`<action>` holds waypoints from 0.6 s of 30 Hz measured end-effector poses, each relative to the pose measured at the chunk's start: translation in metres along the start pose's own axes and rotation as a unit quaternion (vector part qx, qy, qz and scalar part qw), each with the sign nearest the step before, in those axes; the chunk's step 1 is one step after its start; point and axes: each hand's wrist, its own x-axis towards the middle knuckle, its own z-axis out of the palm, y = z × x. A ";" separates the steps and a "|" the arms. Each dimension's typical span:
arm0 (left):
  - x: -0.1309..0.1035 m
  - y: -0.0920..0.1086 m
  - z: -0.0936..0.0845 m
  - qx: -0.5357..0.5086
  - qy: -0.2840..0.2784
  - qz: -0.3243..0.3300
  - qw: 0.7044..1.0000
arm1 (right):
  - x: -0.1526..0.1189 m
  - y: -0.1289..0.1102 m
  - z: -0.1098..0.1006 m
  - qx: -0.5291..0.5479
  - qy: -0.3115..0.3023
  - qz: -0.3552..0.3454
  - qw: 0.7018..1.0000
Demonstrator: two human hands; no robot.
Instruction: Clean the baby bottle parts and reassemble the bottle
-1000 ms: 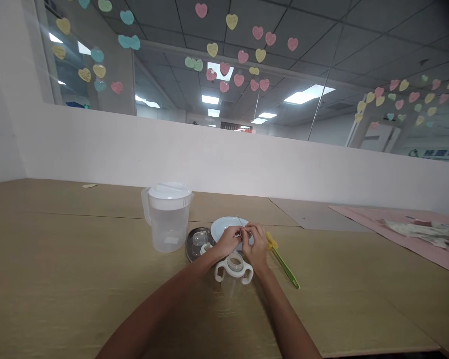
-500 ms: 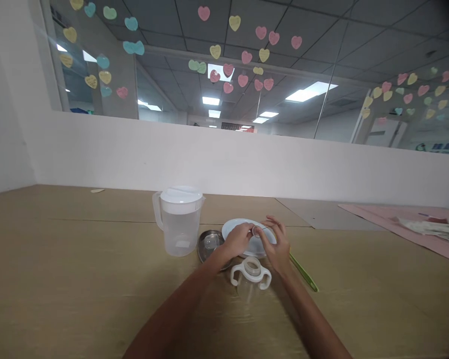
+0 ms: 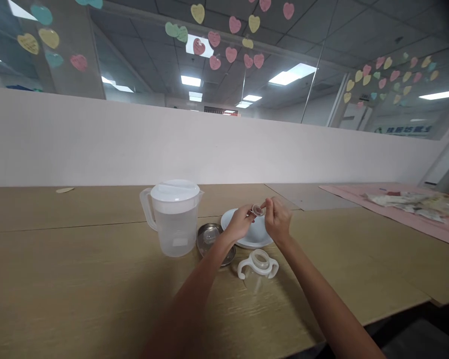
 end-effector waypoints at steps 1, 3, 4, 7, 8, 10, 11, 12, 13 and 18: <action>0.001 0.000 0.002 0.005 -0.006 0.006 1.000 | -0.006 0.001 0.000 -0.009 -0.023 -0.006 1.000; 0.001 -0.002 0.005 0.022 -0.019 0.016 0.999 | -0.014 0.003 -0.001 -0.031 -0.056 -0.014 0.998; 0.000 -0.003 0.006 0.032 -0.021 0.020 0.999 | -0.015 0.004 -0.002 -0.042 -0.064 -0.013 0.997; -0.004 -0.009 0.011 0.062 0.023 0.041 0.997 | -0.009 0.001 -0.008 -0.072 -0.079 -0.021 0.994; -0.005 -0.010 0.013 0.071 0.047 0.053 0.995 | -0.003 -0.001 -0.012 -0.077 -0.082 -0.030 0.993; -0.007 -0.010 0.016 0.086 0.079 0.077 0.990 | 0.012 -0.010 -0.024 -0.077 -0.080 -0.051 0.993; -0.007 -0.008 0.018 0.091 0.083 0.089 0.988 | 0.020 -0.015 -0.031 -0.073 -0.075 -0.058 0.993; -0.008 -0.005 0.018 0.094 0.083 0.100 0.987 | 0.029 -0.021 -0.039 -0.067 -0.064 -0.064 0.994; -0.007 -0.001 0.018 0.097 0.084 0.109 0.986 | 0.037 -0.027 -0.048 -0.061 -0.048 -0.067 0.995; -0.004 0.027 0.015 0.107 0.104 0.137 0.979 | 0.066 -0.063 -0.082 -0.049 0.008 -0.086 0.995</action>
